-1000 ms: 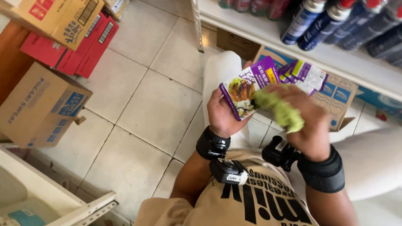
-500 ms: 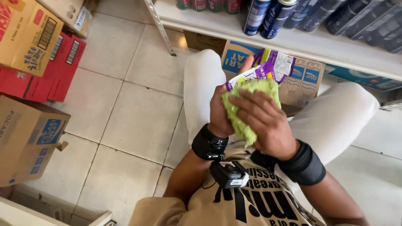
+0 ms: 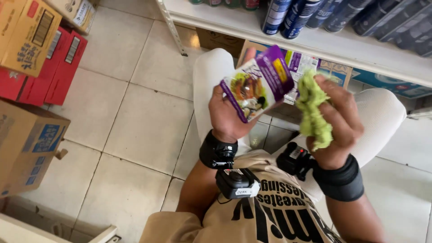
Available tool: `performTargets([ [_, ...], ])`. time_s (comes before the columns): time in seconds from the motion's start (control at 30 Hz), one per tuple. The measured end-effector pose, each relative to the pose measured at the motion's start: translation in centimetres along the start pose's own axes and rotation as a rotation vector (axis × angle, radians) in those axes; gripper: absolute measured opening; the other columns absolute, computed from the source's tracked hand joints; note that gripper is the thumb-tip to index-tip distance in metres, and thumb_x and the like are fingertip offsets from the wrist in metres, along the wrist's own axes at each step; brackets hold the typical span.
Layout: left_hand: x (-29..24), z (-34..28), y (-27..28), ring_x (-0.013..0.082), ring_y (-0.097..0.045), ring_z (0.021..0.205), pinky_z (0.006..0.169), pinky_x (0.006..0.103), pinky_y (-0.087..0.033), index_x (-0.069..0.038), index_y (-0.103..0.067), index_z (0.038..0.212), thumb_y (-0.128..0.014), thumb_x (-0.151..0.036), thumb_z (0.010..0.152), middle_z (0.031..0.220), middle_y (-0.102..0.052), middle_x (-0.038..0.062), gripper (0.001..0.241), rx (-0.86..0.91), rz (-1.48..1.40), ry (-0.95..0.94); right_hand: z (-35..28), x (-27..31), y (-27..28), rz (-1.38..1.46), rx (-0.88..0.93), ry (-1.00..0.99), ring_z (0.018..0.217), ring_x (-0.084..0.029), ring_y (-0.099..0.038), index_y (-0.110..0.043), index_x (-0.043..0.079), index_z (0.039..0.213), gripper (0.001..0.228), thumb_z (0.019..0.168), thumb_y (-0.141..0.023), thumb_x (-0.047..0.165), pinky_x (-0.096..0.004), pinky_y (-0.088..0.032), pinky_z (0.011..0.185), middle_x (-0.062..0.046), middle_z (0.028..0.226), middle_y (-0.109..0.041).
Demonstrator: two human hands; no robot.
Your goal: The person is wiping individual packaged food items with a cloth and restocking them onto a shelf.
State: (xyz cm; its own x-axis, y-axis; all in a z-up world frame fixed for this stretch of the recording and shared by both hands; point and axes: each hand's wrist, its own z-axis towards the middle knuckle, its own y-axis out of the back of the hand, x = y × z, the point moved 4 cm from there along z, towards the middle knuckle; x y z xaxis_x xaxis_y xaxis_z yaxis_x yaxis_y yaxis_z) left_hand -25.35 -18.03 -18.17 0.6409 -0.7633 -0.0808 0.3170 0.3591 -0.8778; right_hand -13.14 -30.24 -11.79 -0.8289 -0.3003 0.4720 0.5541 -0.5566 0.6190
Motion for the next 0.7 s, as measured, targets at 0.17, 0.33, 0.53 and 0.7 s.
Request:
performTargets([
  [0.17,2.3,-1.1,5.2,0.0326,-0.054,0.135,0.122,0.0456,-0.043,0.006,-0.034,0.162,-0.036,-0.052,0.113,0.154,-0.052,0.021,0.076,-0.308,0.056,0.045,-0.5,2.2,-3.3,-0.103,0.284,0.289,0.142,-0.037,-0.053,-0.071,0.003,0.106,0.035,0.071,-0.073,0.006,-0.058,-0.037,0.12,-0.016,0.144,-0.063],
  [0.33,3.8,-1.6,5.7,0.0344,-0.058,0.131,0.113,0.0491,-0.045,-0.001,-0.048,0.152,-0.034,-0.053,0.107,0.147,-0.057,0.018,0.07,-0.441,-0.108,0.074,-0.4,-1.4,-1.3,-0.131,0.092,-0.004,0.148,-0.037,-0.048,-0.068,-0.002,0.123,0.043,0.083,-0.066,0.014,-0.057,-0.028,0.127,-0.015,0.15,-0.059],
  [0.53,3.3,-2.1,7.2,0.0337,-0.057,0.134,0.118,0.0461,-0.044,0.002,-0.051,0.151,-0.036,-0.055,0.108,0.147,-0.058,0.019,0.073,-0.399,-0.06,0.127,-2.5,-1.5,-1.9,-0.021,0.169,0.138,0.143,-0.038,-0.049,-0.068,0.001,0.123,0.046,0.083,-0.063,0.021,-0.058,-0.028,0.124,-0.015,0.145,-0.059],
  [0.7,3.7,-1.3,4.8,0.0311,-0.056,0.135,0.116,0.0434,-0.043,0.006,-0.047,0.153,-0.034,-0.056,0.104,0.149,-0.057,0.019,0.08,-0.426,-0.025,0.099,-1.2,-2.9,0.0,-0.037,0.037,-0.07,0.147,-0.043,-0.047,-0.061,-0.007,0.122,0.05,0.079,-0.055,0.019,-0.057,-0.032,0.126,-0.019,0.15,-0.056],
])
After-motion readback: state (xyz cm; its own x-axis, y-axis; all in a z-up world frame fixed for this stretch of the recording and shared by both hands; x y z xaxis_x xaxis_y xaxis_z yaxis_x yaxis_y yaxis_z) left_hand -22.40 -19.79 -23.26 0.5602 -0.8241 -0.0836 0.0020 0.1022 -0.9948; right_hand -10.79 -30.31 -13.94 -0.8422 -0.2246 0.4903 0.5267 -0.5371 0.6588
